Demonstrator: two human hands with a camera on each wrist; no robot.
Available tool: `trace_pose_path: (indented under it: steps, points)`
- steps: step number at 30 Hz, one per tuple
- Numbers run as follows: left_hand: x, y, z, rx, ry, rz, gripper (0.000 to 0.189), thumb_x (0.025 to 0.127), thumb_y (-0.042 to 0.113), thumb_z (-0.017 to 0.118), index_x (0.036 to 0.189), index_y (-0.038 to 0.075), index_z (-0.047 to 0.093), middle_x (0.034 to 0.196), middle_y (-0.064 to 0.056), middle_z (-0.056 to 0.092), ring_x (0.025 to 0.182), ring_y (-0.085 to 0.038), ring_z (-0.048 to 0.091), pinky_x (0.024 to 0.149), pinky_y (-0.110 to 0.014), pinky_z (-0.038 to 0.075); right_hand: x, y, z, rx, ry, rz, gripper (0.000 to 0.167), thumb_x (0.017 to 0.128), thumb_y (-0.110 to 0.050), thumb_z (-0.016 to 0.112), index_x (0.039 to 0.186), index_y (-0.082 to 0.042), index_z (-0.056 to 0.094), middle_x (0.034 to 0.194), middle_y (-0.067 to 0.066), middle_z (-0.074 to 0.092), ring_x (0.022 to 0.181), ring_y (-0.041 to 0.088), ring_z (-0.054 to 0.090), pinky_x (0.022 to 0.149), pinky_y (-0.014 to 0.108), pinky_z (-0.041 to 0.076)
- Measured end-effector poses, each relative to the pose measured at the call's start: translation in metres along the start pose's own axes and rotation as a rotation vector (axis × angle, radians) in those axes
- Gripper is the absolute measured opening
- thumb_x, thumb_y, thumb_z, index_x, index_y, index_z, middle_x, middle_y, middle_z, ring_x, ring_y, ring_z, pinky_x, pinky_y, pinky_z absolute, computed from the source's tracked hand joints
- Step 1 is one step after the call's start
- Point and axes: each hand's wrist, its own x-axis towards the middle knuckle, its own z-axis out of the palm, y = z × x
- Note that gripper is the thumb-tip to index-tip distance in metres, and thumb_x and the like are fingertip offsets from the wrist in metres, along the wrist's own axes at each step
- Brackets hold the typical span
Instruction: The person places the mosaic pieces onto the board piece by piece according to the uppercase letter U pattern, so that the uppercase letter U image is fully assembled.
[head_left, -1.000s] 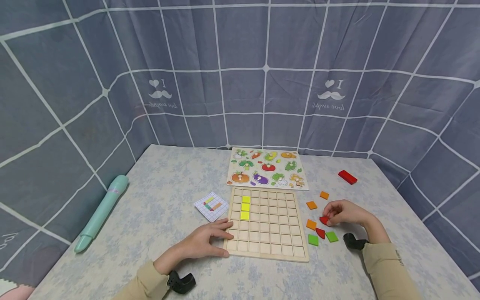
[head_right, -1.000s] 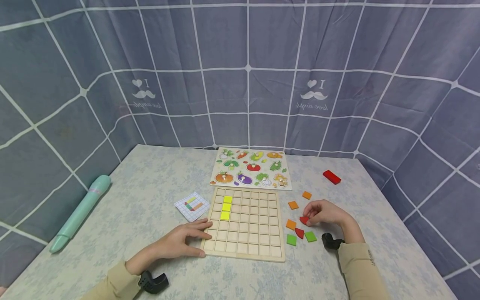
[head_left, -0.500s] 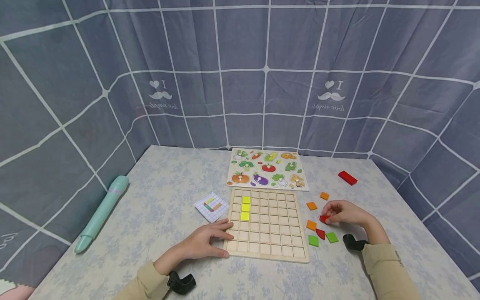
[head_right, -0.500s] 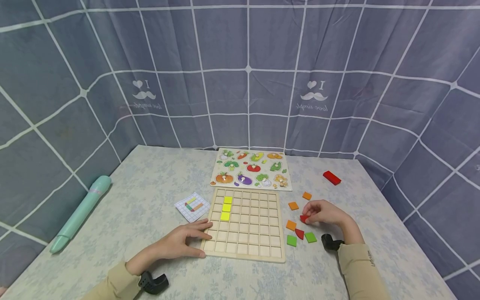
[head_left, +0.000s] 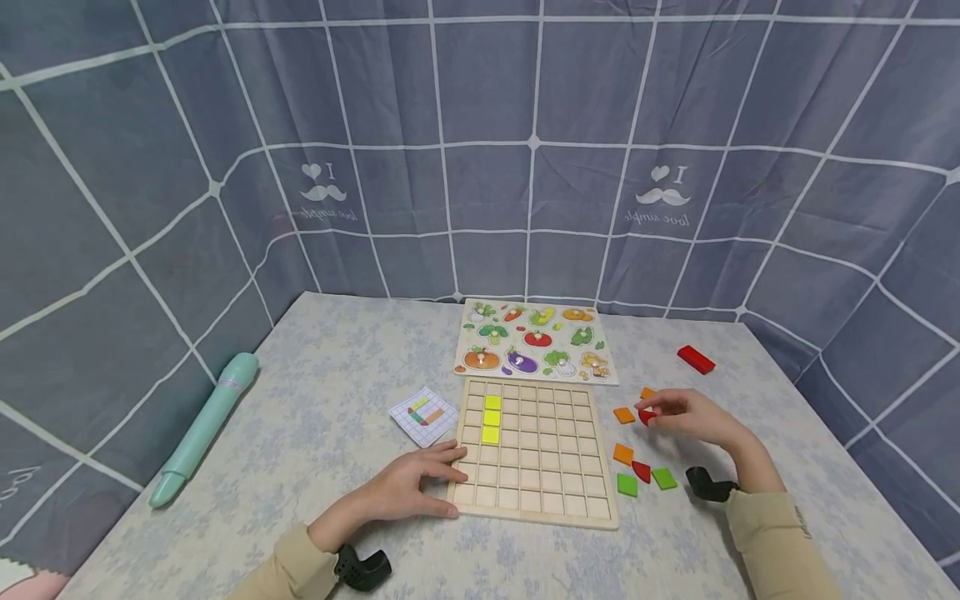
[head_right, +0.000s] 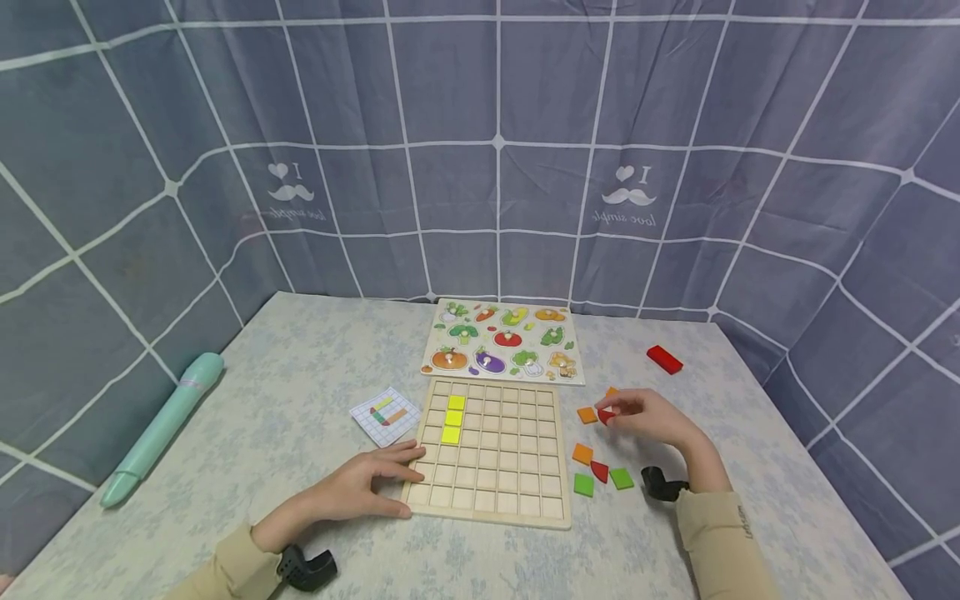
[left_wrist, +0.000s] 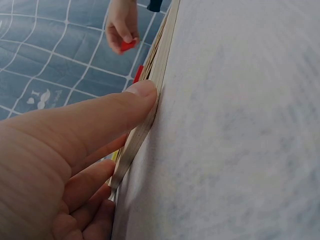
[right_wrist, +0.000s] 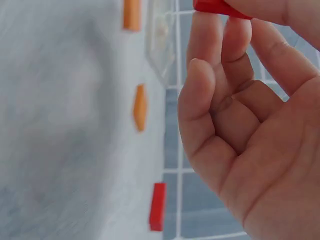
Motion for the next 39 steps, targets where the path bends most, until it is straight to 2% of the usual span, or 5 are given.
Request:
trace_pose_path:
  steps: [10, 14, 21, 24, 39]
  points:
    - [-0.002, 0.001, 0.001, -0.003, 0.001, -0.028, 0.046, 0.076, 0.039, 0.076, 0.114, 0.015, 0.069, 0.143, -0.001, 0.044, 0.137, -0.022, 0.029, 0.109, -0.045, 0.027, 0.013, -0.032, 0.012, 0.078, -0.031, -0.114, 0.032, 0.088, -0.012, 0.063, 0.117, 0.003, 0.062, 0.091, 0.01, 0.057, 0.077, 0.025, 0.057, 0.072, 0.037, 0.052]
    - [-0.003, 0.001, 0.001, 0.0, 0.007, -0.023, 0.045, 0.076, 0.039, 0.077, 0.114, 0.015, 0.07, 0.142, -0.001, 0.045, 0.137, -0.022, 0.029, 0.109, -0.045, 0.027, 0.025, -0.046, 0.024, 0.113, -0.071, -0.147, 0.035, 0.089, -0.012, 0.063, 0.121, 0.003, 0.06, 0.091, 0.011, 0.055, 0.075, 0.035, 0.057, 0.067, 0.039, 0.051]
    - [-0.002, -0.002, 0.001, 0.015, 0.004, -0.013, 0.045, 0.077, 0.04, 0.076, 0.114, 0.015, 0.069, 0.143, -0.002, 0.044, 0.137, -0.024, 0.029, 0.109, -0.046, 0.027, 0.048, -0.071, 0.047, 0.117, -0.15, -0.283, 0.029, 0.088, -0.011, 0.064, 0.114, 0.002, 0.063, 0.082, 0.003, 0.06, 0.061, 0.012, 0.045, 0.055, 0.026, 0.042]
    - [0.0, -0.003, 0.001, 0.036, 0.013, 0.006, 0.045, 0.078, 0.04, 0.075, 0.114, 0.014, 0.069, 0.142, -0.004, 0.045, 0.137, -0.025, 0.03, 0.109, -0.046, 0.028, 0.059, -0.084, 0.056, 0.105, -0.167, -0.331, 0.028, 0.088, -0.012, 0.065, 0.113, 0.001, 0.064, 0.075, 0.001, 0.055, 0.061, 0.012, 0.044, 0.055, 0.027, 0.041]
    - [0.0, 0.0, 0.0, 0.021, 0.001, -0.002, 0.045, 0.078, 0.039, 0.076, 0.114, 0.013, 0.069, 0.142, -0.005, 0.045, 0.136, -0.026, 0.031, 0.109, -0.047, 0.027, 0.086, -0.126, 0.114, 0.09, -0.327, -0.319, 0.025, 0.085, -0.007, 0.062, 0.109, 0.001, 0.066, 0.085, 0.002, 0.064, 0.074, 0.014, 0.059, 0.07, 0.027, 0.051]
